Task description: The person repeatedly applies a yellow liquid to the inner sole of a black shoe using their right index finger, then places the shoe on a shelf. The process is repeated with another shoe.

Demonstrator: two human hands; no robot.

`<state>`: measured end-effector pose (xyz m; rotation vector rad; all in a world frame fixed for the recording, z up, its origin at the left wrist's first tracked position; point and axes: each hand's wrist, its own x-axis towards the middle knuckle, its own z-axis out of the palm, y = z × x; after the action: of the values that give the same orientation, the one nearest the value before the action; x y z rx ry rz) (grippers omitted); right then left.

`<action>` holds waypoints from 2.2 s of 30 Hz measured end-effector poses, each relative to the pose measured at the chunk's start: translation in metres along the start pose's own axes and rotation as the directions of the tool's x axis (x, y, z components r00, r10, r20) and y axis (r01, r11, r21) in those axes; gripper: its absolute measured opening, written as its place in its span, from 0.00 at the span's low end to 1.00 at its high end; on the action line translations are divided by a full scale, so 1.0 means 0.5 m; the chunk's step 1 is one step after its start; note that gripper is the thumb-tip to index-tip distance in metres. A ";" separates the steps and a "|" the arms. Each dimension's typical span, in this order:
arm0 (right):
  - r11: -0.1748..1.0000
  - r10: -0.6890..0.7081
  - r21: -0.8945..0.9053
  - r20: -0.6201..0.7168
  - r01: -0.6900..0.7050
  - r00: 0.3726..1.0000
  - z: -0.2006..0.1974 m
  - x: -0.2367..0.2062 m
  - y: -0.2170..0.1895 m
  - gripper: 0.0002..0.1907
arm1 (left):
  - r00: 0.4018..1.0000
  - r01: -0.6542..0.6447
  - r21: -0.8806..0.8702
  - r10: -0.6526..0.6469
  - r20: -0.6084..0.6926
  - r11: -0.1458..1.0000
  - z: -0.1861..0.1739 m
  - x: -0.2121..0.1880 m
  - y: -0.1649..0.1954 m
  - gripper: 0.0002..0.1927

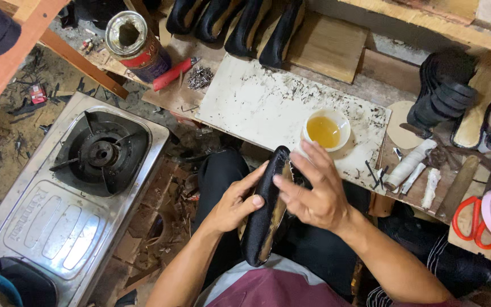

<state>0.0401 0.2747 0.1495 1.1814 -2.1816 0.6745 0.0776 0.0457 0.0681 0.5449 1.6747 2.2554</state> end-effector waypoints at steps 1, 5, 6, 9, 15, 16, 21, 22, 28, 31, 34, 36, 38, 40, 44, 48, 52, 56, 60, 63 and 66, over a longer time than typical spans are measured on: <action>1.000 -0.008 0.007 -0.004 0.008 1.000 -0.001 0.002 0.000 0.14 | 1.000 0.005 -0.005 -0.005 -0.011 1.000 0.000 0.000 0.002 0.43; 0.999 0.053 -0.008 -0.031 -0.053 0.998 0.000 0.007 -0.004 0.14 | 0.999 0.032 0.000 -0.032 -0.013 0.999 -0.003 0.000 -0.008 0.44; 0.999 0.032 0.002 0.008 -0.032 0.999 0.000 0.008 -0.004 0.14 | 0.999 0.027 -0.034 -0.028 -0.032 0.999 -0.005 0.001 -0.013 0.44; 1.000 0.011 -0.001 0.107 -0.011 0.994 -0.001 0.002 0.007 0.13 | 0.989 0.015 -0.130 -0.033 -0.143 0.991 -0.006 0.005 -0.035 0.43; 0.897 0.412 -0.258 0.195 -0.359 0.890 -0.019 -0.005 0.125 0.17 | 0.922 0.003 -0.607 -0.238 -0.307 0.795 -0.026 -0.005 -0.050 0.40; 0.867 0.465 -0.308 0.221 -0.391 0.857 -0.020 -0.002 0.149 0.20 | 0.925 0.045 -0.592 -0.258 -0.280 0.804 -0.034 -0.010 -0.047 0.40; 0.818 0.559 -0.420 0.420 -0.393 0.714 -0.007 0.004 0.218 0.33 | 0.949 0.011 -0.405 -0.138 -0.285 0.914 -0.028 -0.014 -0.055 0.42; 0.801 0.581 -0.448 0.423 -0.397 0.695 -0.011 -0.001 0.220 0.31 | 0.952 -0.018 -0.364 -0.095 -0.292 0.931 -0.027 -0.014 -0.058 0.42; 0.824 0.566 -0.230 0.288 -0.518 0.772 -0.036 -0.038 0.185 0.20 | 0.965 -0.104 -0.124 0.071 -0.251 0.987 -0.028 -0.024 -0.057 0.43; 0.831 0.528 0.055 0.236 -0.554 0.816 -0.045 -0.041 0.122 0.17 | 0.977 -0.098 -0.115 0.074 -0.201 0.988 -0.012 -0.015 -0.049 0.44; 0.853 0.401 0.296 0.153 -0.429 0.903 -0.024 -0.038 0.023 0.14 | 0.985 -0.087 -0.156 0.062 -0.159 0.984 0.009 -0.004 -0.037 0.45; 0.885 0.302 0.333 0.118 -0.325 0.946 -0.008 -0.030 -0.019 0.17 | 0.988 -0.099 -0.155 0.078 -0.136 0.983 0.018 0.000 -0.028 0.44; 0.928 0.210 0.291 0.106 -0.232 0.972 0.003 -0.022 -0.038 0.19 | 0.988 -0.110 -0.128 0.094 -0.124 0.986 0.023 0.000 -0.019 0.44; 0.900 0.294 0.298 0.129 -0.319 0.947 0.010 -0.014 -0.035 0.19 | 0.992 -0.050 -0.152 0.031 -0.122 0.987 0.026 -0.001 -0.014 0.44; 0.909 0.268 0.286 0.156 -0.304 0.951 0.010 -0.011 -0.011 0.18 | 0.993 -0.047 -0.157 0.030 -0.111 0.986 0.024 0.000 -0.013 0.43; 0.936 0.141 0.310 0.107 -0.168 0.984 0.008 -0.013 0.008 0.15 | 0.994 -0.025 -0.239 -0.002 -0.109 0.971 0.024 0.001 -0.022 0.42; 0.955 0.139 0.250 0.102 -0.160 0.985 0.010 -0.013 0.014 0.15 | 0.989 0.062 -0.304 -0.099 -0.110 0.951 0.026 0.003 -0.025 0.41; 0.958 0.032 0.281 0.115 -0.063 0.993 0.004 -0.015 0.016 0.14 | 0.994 -0.005 -0.363 -0.034 -0.100 0.932 0.029 0.009 -0.017 0.37; 0.980 0.060 0.186 0.081 -0.074 0.995 0.005 -0.013 0.018 0.15 | 0.995 0.003 -0.337 -0.035 -0.092 0.942 0.033 0.013 -0.007 0.36; 0.981 -0.034 0.195 0.081 0.018 0.996 0.006 -0.011 0.018 0.15 | 0.993 0.017 -0.373 -0.059 -0.101 0.928 0.034 0.018 -0.002 0.36; 0.987 -0.047 0.156 0.090 0.032 0.995 0.003 -0.011 0.016 0.15 | 0.990 0.036 -0.365 -0.084 -0.115 0.930 0.034 0.017 -0.002 0.37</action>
<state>0.0354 0.2806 0.1435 1.3568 -2.2087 0.7974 0.0778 0.0640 0.0726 0.2601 1.2560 2.5160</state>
